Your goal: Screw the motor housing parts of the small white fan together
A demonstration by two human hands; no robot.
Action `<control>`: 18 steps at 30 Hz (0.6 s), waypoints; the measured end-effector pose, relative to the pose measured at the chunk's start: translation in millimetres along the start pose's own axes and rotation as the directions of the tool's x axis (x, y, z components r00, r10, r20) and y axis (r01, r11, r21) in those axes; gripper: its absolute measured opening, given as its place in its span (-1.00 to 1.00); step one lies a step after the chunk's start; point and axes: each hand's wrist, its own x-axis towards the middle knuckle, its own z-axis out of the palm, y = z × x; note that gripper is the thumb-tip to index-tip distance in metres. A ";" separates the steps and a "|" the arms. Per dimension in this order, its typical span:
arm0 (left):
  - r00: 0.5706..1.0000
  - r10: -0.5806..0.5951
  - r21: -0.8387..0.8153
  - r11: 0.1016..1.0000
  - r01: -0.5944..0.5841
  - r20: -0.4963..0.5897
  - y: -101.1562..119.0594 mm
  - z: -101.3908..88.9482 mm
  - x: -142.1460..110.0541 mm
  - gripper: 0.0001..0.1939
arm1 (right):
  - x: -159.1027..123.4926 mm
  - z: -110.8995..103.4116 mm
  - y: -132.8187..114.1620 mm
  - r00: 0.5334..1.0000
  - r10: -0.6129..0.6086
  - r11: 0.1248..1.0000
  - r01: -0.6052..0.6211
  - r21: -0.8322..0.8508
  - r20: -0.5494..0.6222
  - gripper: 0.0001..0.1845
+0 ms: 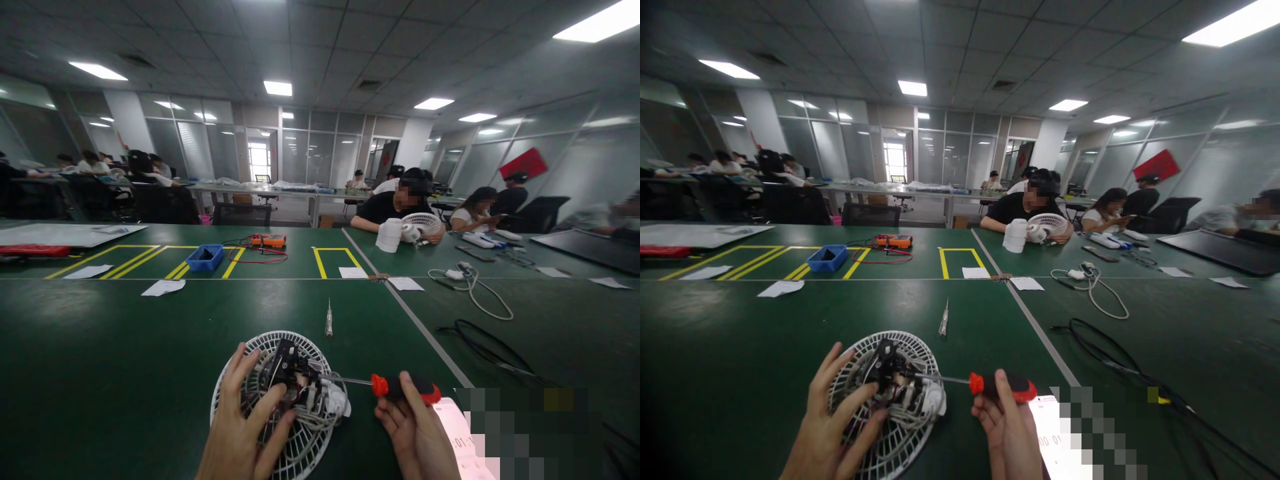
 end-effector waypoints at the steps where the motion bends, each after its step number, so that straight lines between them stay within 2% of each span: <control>1: 1.000 0.006 0.008 1.000 -0.006 -0.015 -2.0 -1.3 2.1 -0.73 | -0.5 0.7 -1.1 1.000 0.002 1.000 -0.002 0.004 -0.001 -0.24; 4: 1.000 0.014 0.021 1.000 -0.014 -0.017 -7.6 -3.4 6.7 -0.68 | -1.4 2.0 -3.1 1.000 0.002 1.000 -0.002 0.023 0.001 -0.24; 10: 0.988 0.101 0.073 0.991 -0.110 0.119 -3.5 1.6 4.1 -0.55 | 0.7 -0.8 -1.2 0.999 -0.013 1.000 0.012 0.027 0.032 -0.28; 12: 0.982 0.133 0.081 0.986 -0.145 0.134 0.5 4.6 1.0 -0.53 | 0.7 -1.5 -0.9 0.999 -0.012 1.000 0.011 0.023 0.041 -0.29; 18: 0.994 0.059 0.079 0.995 -0.066 0.089 4.8 7.3 -3.9 -0.60 | -1.1 -1.8 -1.3 0.996 -0.051 0.999 0.050 0.013 0.075 -0.41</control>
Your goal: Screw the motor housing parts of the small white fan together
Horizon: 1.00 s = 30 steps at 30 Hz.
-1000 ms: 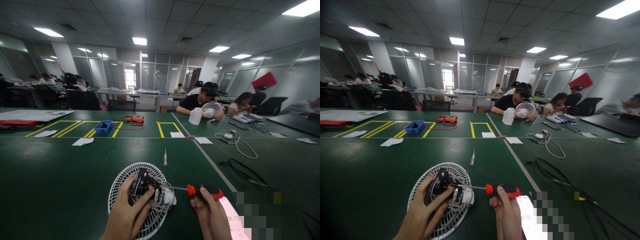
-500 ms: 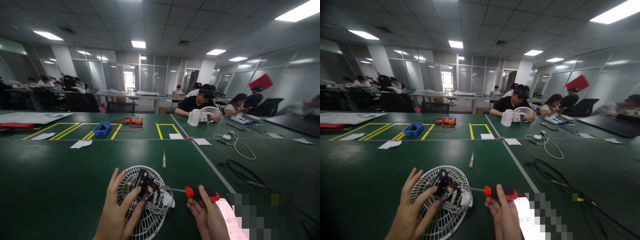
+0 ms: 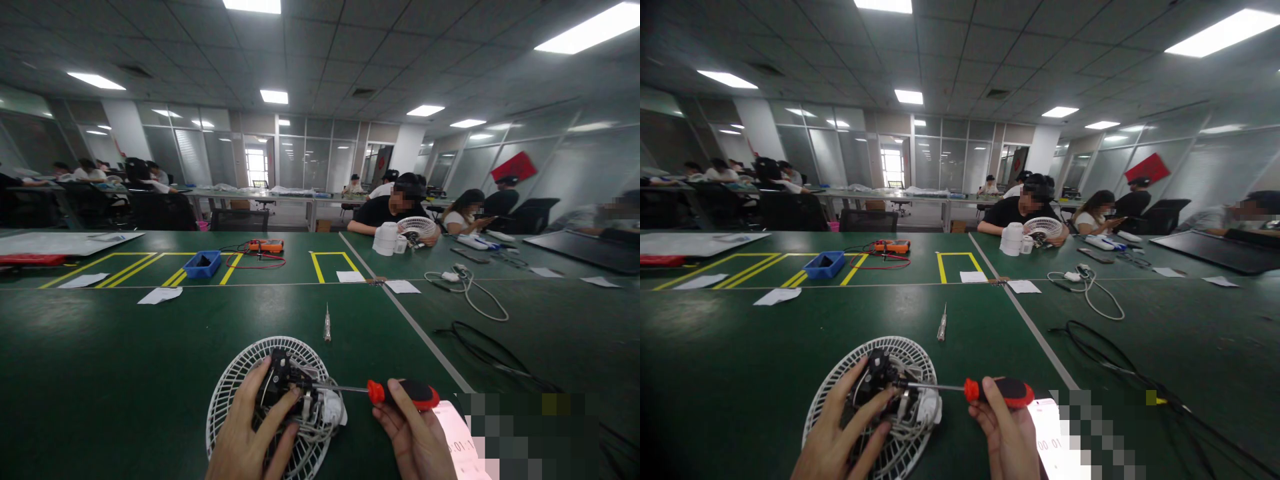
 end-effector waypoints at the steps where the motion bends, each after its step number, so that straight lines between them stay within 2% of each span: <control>1: 1.000 0.009 0.005 1.000 -0.009 -0.014 -1.2 -0.6 0.2 -0.60 | -0.3 -0.2 0.3 1.000 -0.004 1.000 0.004 -0.001 0.003 -0.41; 5: 0.998 0.036 0.023 0.999 -0.035 -0.044 -7.2 -4.3 1.7 -0.62 | -2.3 -1.1 2.8 0.999 -0.014 1.000 0.014 -0.008 0.036 -0.43; 11: 0.997 -0.049 0.007 0.999 0.050 -0.054 -6.1 -7.5 2.4 -0.70 | -3.4 -2.1 4.5 0.997 0.001 1.000 0.001 -0.021 0.076 -0.46; 16: 0.997 0.027 0.040 0.999 -0.024 -0.069 -10.4 -6.8 3.2 -0.67 | 0.8 -4.1 6.4 0.995 -0.011 1.000 0.014 -0.027 0.095 -0.48; 21: 0.996 0.045 0.054 0.998 -0.041 -0.080 -14.1 -7.6 3.3 -0.66 | -0.3 -5.2 5.8 0.998 -0.021 0.999 0.019 0.037 0.052 -0.38; 25: 0.996 0.040 0.048 0.998 -0.036 -0.078 -13.6 -9.1 4.0 -0.65 | -4.3 -3.8 1.2 0.994 0.035 0.995 -0.045 0.087 0.105 -0.31; 30: 0.996 0.043 0.040 0.998 -0.040 -0.076 -12.9 -8.9 5.2 -0.64 | -1.3 -3.5 4.5 0.995 0.042 0.996 -0.049 0.076 0.093 -0.46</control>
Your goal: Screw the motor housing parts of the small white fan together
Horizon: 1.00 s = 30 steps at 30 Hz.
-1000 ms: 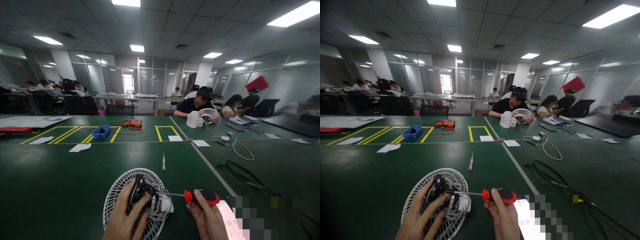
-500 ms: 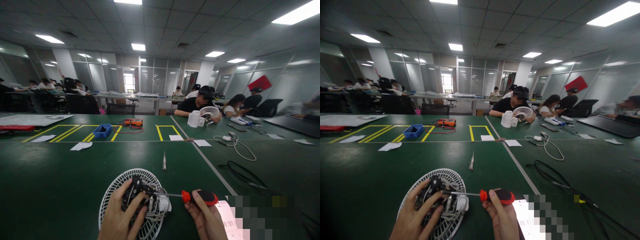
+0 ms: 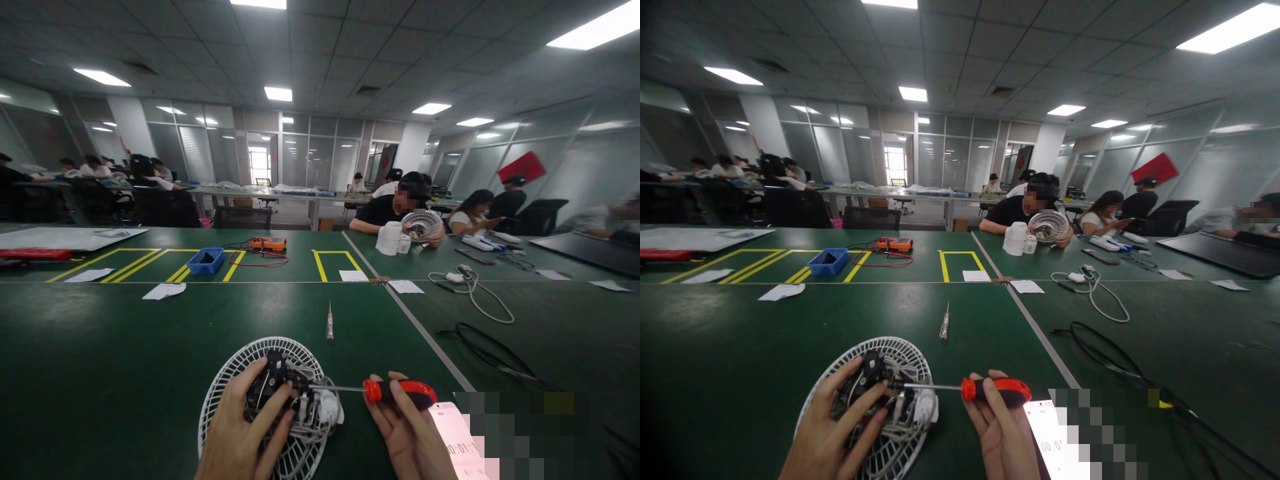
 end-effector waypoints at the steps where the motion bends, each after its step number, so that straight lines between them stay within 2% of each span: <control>1: 1.000 0.001 0.000 1.000 -0.001 0.002 0.0 0.3 0.1 -0.64 | 1.0 -0.5 1.3 1.000 -0.001 1.000 0.001 -0.021 -0.015 -0.47; 4: 1.000 0.002 0.001 1.000 -0.002 0.010 -0.5 0.8 -0.1 -0.64 | 2.2 -1.1 2.9 1.000 0.003 0.997 -0.005 -0.071 -0.028 -0.43; 8: 1.000 0.000 0.002 1.000 0.000 0.016 -0.8 0.3 -1.1 -0.63 | 1.0 0.4 -0.8 1.000 -0.024 0.999 0.024 -0.036 -0.017 -0.32; 13: 1.000 -0.006 -0.009 1.000 0.006 0.007 0.1 -0.2 -2.5 -0.63 | 0.4 -1.0 -6.7 1.000 0.019 0.999 -0.019 -0.043 -0.003 -0.19; 19: 1.000 -0.003 0.001 1.000 0.003 0.018 0.1 -0.9 -2.9 -0.62 | 1.3 -4.9 -1.8 0.999 -0.034 0.993 0.031 -0.116 -0.023 -0.36; 23: 1.000 -0.005 -0.007 1.000 0.005 0.015 0.3 -0.6 -2.4 -0.62 | 5.4 -7.5 2.4 0.999 0.004 0.983 -0.013 -0.183 -0.050 -0.32; 27: 1.000 -0.009 -0.012 1.000 0.009 0.008 0.5 -0.3 -2.4 -0.62 | 7.0 -6.8 0.0 0.999 -0.019 0.994 0.016 -0.107 -0.026 -0.28; 30: 1.000 -0.010 -0.021 1.000 0.010 0.017 0.5 -0.4 -2.6 -0.61 | 4.4 -3.0 -2.9 1.000 0.019 0.999 -0.019 -0.037 0.001 -0.27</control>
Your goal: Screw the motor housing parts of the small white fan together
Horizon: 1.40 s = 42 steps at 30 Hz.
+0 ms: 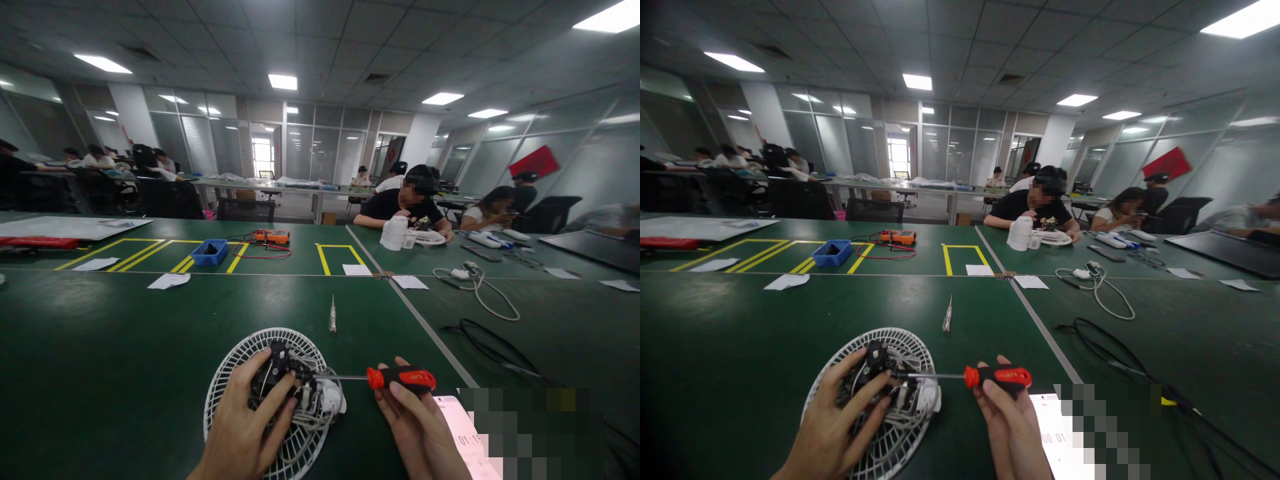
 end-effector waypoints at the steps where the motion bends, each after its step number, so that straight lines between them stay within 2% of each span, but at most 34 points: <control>1: 1.000 -0.005 -0.003 1.000 0.005 0.000 0.0 0.1 -0.1 -0.61 | -1.3 1.4 -0.2 1.000 0.015 1.000 -0.015 0.018 0.001 -0.29; 6: 1.000 -0.007 -0.011 1.000 0.007 -0.006 0.1 1.2 -1.2 -0.57 | -5.7 4.8 4.8 0.998 0.031 1.000 -0.031 0.000 -0.048 -0.39; 9: 1.000 0.006 0.003 1.000 -0.006 -0.001 0.1 1.3 -1.6 -0.53 | -4.8 4.3 5.5 0.999 0.021 1.000 -0.022 -0.017 -0.044 -0.31; 12: 0.999 0.024 0.026 0.999 -0.024 0.022 -0.1 1.2 -1.5 -0.49 | -1.6 3.1 2.3 0.999 0.026 0.999 -0.026 0.035 -0.019 -0.21; 17: 0.998 0.032 0.037 0.999 -0.034 0.048 -0.8 2.8 -1.7 -0.43 | 1.7 2.0 0.5 0.996 0.082 0.987 -0.085 0.139 0.021 -0.24; 20: 0.998 0.037 0.050 0.998 -0.040 0.055 -0.1 3.1 -1.8 -0.42 | -1.3 2.7 2.3 0.998 0.060 0.994 -0.060 0.095 -0.005 -0.30; 23: 0.997 0.021 0.063 0.998 -0.025 0.077 2.3 1.8 -1.1 -0.42 | -4.0 2.7 2.7 0.998 0.051 0.999 -0.051 0.018 -0.037 -0.27; 26: 0.996 -0.009 0.072 0.997 0.003 0.092 3.8 0.3 0.0 -0.41 | -3.4 1.7 0.7 0.998 0.050 0.998 -0.048 0.044 -0.032 -0.25; 30: 0.995 0.043 0.086 0.995 -0.051 0.084 1.3 0.9 0.8 -0.39 | -1.2 2.9 -2.2 0.998 0.056 0.990 -0.052 0.129 -0.026 -0.31; 37: 0.996 0.061 0.075 0.995 -0.067 0.071 -1.8 4.0 -2.7 -0.41 | -3.0 6.8 -3.9 0.996 0.064 0.991 -0.056 0.126 -0.060 -0.47; 42: 0.996 0.062 0.063 0.996 -0.066 0.066 -2.0 3.9 -4.0 -0.42 | -5.4 8.8 -7.5 0.994 0.110 0.982 -0.106 0.159 -0.019 -0.34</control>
